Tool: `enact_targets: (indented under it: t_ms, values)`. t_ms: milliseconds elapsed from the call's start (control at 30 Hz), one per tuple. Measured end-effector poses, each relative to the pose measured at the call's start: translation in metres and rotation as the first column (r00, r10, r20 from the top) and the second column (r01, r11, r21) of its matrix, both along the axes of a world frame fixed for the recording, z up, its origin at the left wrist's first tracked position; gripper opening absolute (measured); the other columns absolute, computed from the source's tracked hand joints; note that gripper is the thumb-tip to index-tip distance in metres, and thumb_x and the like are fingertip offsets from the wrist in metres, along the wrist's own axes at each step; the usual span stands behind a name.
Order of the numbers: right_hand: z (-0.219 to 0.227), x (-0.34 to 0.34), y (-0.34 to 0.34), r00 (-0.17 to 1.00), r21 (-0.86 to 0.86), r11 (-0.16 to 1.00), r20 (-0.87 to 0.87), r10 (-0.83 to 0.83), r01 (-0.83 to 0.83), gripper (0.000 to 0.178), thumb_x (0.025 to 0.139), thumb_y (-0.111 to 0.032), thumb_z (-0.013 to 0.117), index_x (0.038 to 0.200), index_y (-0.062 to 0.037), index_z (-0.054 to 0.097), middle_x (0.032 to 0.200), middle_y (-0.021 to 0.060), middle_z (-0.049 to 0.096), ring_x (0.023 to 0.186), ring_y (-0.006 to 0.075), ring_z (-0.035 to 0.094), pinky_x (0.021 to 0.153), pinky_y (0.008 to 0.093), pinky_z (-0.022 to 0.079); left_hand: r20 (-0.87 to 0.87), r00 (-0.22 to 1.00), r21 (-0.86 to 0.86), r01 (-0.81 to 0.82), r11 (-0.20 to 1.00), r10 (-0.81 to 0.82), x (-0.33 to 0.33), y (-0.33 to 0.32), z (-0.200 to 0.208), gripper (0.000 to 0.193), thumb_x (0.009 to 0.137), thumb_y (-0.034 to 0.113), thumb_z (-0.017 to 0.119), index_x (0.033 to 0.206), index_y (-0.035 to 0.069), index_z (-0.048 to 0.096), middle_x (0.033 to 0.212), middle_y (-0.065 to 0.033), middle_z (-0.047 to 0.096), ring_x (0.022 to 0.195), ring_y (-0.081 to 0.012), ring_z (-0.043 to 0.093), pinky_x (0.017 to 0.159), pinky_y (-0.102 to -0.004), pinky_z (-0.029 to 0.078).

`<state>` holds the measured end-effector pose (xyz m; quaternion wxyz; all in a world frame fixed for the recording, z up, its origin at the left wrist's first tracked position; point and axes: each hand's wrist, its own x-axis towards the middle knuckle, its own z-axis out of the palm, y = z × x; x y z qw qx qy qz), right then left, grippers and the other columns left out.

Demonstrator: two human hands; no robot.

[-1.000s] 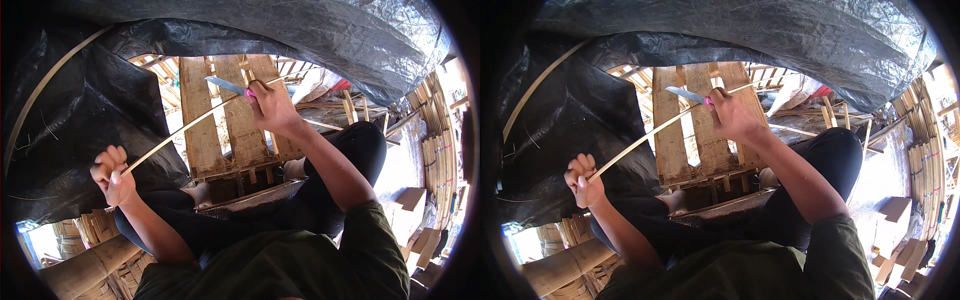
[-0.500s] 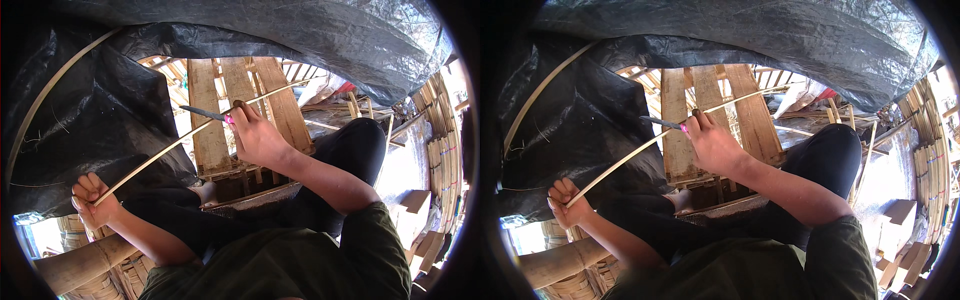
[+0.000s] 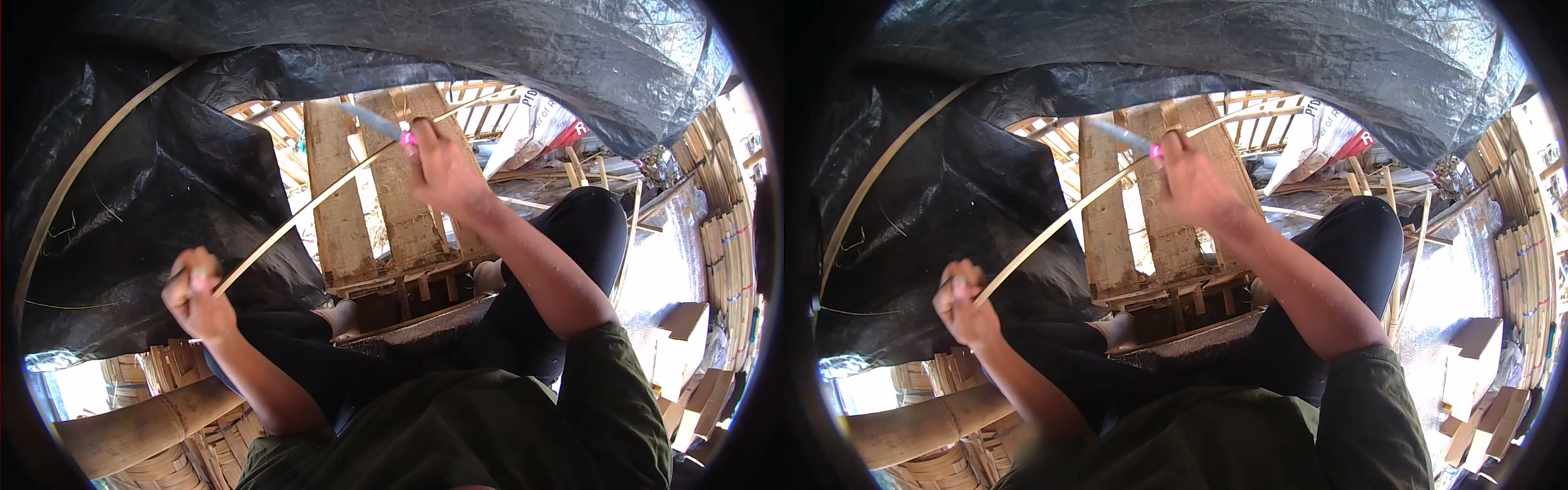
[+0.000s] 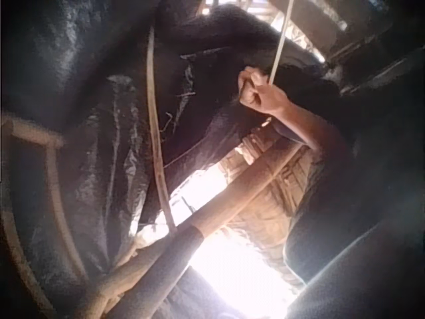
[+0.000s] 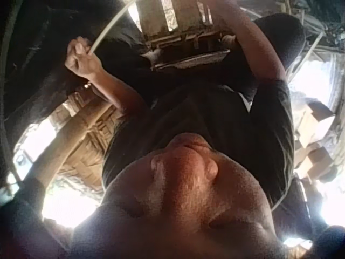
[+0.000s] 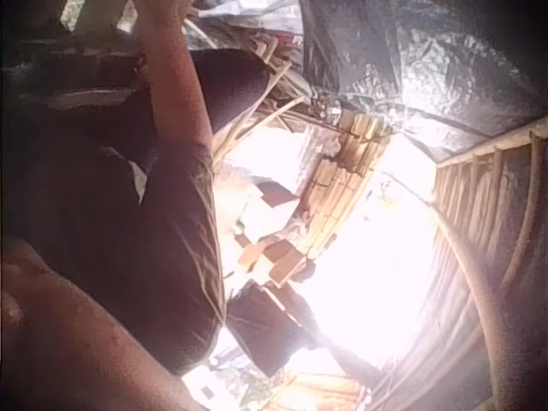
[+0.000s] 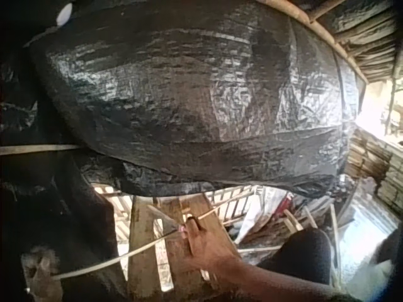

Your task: The person scrapes and shaves along the length of a bamboo strip using a small knife.

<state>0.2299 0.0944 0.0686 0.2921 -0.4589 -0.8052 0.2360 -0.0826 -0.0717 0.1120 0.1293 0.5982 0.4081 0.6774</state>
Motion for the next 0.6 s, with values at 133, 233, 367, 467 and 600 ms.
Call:
enact_targets:
  t_ms: [133, 233, 367, 467, 600]
  values:
    - [-0.024, 0.025, 0.038, 0.983, 0.176, 0.974, -0.141, -0.116, 0.14, 0.012, 0.097, -0.004, 0.05, 0.107, 0.0027, 0.048, 0.088, 0.0307, 0.063, 0.079, 0.0473, 0.064, 0.069, 0.0525, 0.048, 0.002, 1.0, -0.182, -0.002, 0.983, 0.003, 0.04, 0.028, -0.021, 0.048, 0.093, 0.004, 0.064, 0.059, 0.006, 0.03, 0.064, 0.0004, 0.039, 0.059, -0.0069, 0.033, 0.053, -0.026, 0.023]
    - [-0.026, 0.027, 0.051, 0.976, 0.207, 0.968, -0.19, -0.103, 0.143, 0.011, 0.096, -0.005, 0.052, 0.104, 0.0026, 0.05, 0.087, 0.0314, 0.062, 0.084, 0.0497, 0.063, 0.071, 0.052, 0.047, 0.165, 0.986, -0.198, -0.005, 0.98, 0.039, 0.049, 0.038, -0.037, 0.043, 0.095, 0.007, 0.063, 0.061, 0.004, 0.037, 0.066, 0.0004, 0.039, 0.056, -0.0059, 0.035, 0.052, -0.0252, 0.027]
    - [-0.033, 0.035, 0.061, 0.979, 0.186, 0.97, -0.159, -0.129, 0.158, 0.011, 0.097, -0.005, 0.053, 0.104, 0.0025, 0.05, 0.086, 0.0316, 0.062, 0.084, 0.051, 0.061, 0.069, 0.0523, 0.046, -0.043, 0.996, -0.305, -0.089, 0.948, 0.08, 0.04, 0.035, -0.039, 0.042, 0.093, 0.014, 0.069, 0.062, 0.002, 0.044, 0.07, -0.0027, 0.05, 0.055, -0.0054, 0.039, 0.05, -0.0238, 0.028]
    - [-0.041, 0.033, 0.068, 0.982, 0.273, 0.953, -0.166, -0.086, 0.13, 0.011, 0.097, -0.006, 0.053, 0.104, 0.0016, 0.05, 0.084, 0.0307, 0.063, 0.081, 0.0511, 0.061, 0.067, 0.053, 0.045, -0.24, 0.97, -0.066, 0.009, 0.998, -0.025, 0.033, 0.038, -0.036, 0.03, 0.079, 0.02, 0.085, 0.075, -0.002, 0.065, 0.09, -0.0098, 0.068, 0.055, -0.0044, 0.044, 0.047, -0.0208, 0.03]
    - [-0.041, 0.035, 0.068, 0.979, 0.193, 0.97, -0.168, -0.113, 0.146, 0.011, 0.098, -0.007, 0.052, 0.105, 0.0009, 0.05, 0.083, 0.0301, 0.063, 0.079, 0.0514, 0.061, 0.066, 0.053, 0.045, -0.294, 0.949, -0.348, 0.007, 0.938, -0.116, 0.028, 0.023, -0.028, 0.035, 0.067, 0.01, 0.091, 0.096, -0.001, 0.076, 0.089, -0.0101, 0.07, 0.057, -0.0086, 0.051, 0.051, -0.0224, 0.042]
